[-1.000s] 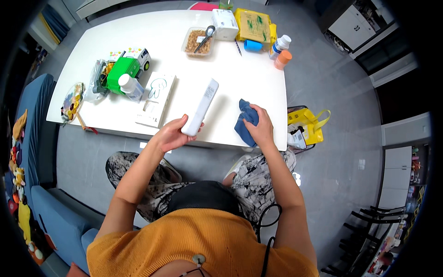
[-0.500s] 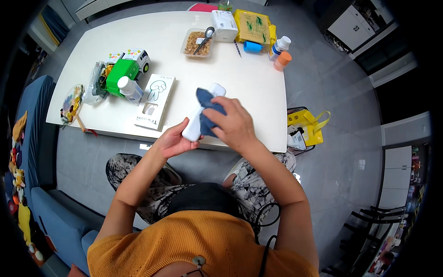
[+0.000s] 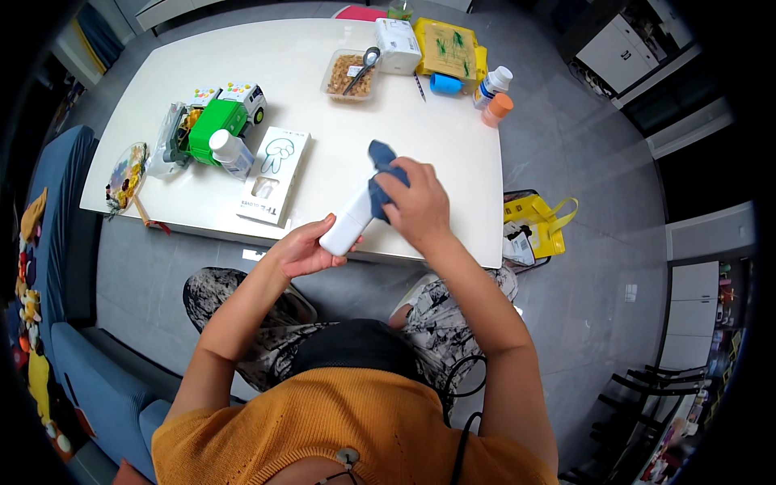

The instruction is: The person wipes a white cardboard box, a digital thermometer, a plastic container of snacks, a small orange jar, and a white plastic bottle using a blue cloth.

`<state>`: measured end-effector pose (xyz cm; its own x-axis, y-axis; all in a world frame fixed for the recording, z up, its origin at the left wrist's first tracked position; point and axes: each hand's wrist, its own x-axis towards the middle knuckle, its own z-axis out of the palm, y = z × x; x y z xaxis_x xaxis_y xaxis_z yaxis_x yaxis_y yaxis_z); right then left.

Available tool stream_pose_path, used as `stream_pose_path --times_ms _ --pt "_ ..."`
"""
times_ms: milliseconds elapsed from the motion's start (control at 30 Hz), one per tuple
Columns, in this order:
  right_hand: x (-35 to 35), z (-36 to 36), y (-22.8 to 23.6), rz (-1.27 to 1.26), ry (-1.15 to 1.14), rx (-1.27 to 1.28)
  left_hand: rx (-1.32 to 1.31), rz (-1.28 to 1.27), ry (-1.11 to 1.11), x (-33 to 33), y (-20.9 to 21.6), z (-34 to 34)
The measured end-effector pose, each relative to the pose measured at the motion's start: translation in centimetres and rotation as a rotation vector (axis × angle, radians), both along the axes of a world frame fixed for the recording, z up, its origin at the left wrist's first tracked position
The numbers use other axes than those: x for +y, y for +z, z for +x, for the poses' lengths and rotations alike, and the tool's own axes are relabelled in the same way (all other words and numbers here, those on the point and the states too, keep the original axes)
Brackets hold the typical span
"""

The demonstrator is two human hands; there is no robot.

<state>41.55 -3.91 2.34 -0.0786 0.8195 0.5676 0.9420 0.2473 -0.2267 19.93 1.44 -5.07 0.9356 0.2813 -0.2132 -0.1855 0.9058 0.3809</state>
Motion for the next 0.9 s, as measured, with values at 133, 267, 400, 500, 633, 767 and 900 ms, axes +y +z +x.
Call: stream_pose_path --times_ms 133,267,400,500,633,767,900 --pt "-1.1 -1.4 -0.4 -0.034 0.151 -0.008 -0.028 -0.026 -0.045 -0.2 -0.1 0.2" --pt "0.7 1.3 -0.6 0.029 -0.116 0.029 0.005 -0.002 -0.053 0.0 0.0 0.4" --pt "0.5 2.1 -1.2 0.015 -0.173 0.083 0.033 0.023 -0.105 0.3 0.0 0.2" --pt "-0.9 -0.2 -1.7 -0.047 -0.033 0.103 0.071 0.052 -0.112 0.4 -0.3 0.4" --pt "-0.7 -0.5 -2.1 -0.073 -0.063 0.119 0.151 0.112 -0.083 0.4 -0.2 0.4" --pt "0.3 1.4 -3.0 -0.046 -0.276 0.192 0.176 0.140 -0.073 0.2 0.7 0.7" --pt "-0.9 -1.2 -2.9 -0.041 -0.112 0.232 0.197 0.172 -0.048 0.3 0.5 0.9"
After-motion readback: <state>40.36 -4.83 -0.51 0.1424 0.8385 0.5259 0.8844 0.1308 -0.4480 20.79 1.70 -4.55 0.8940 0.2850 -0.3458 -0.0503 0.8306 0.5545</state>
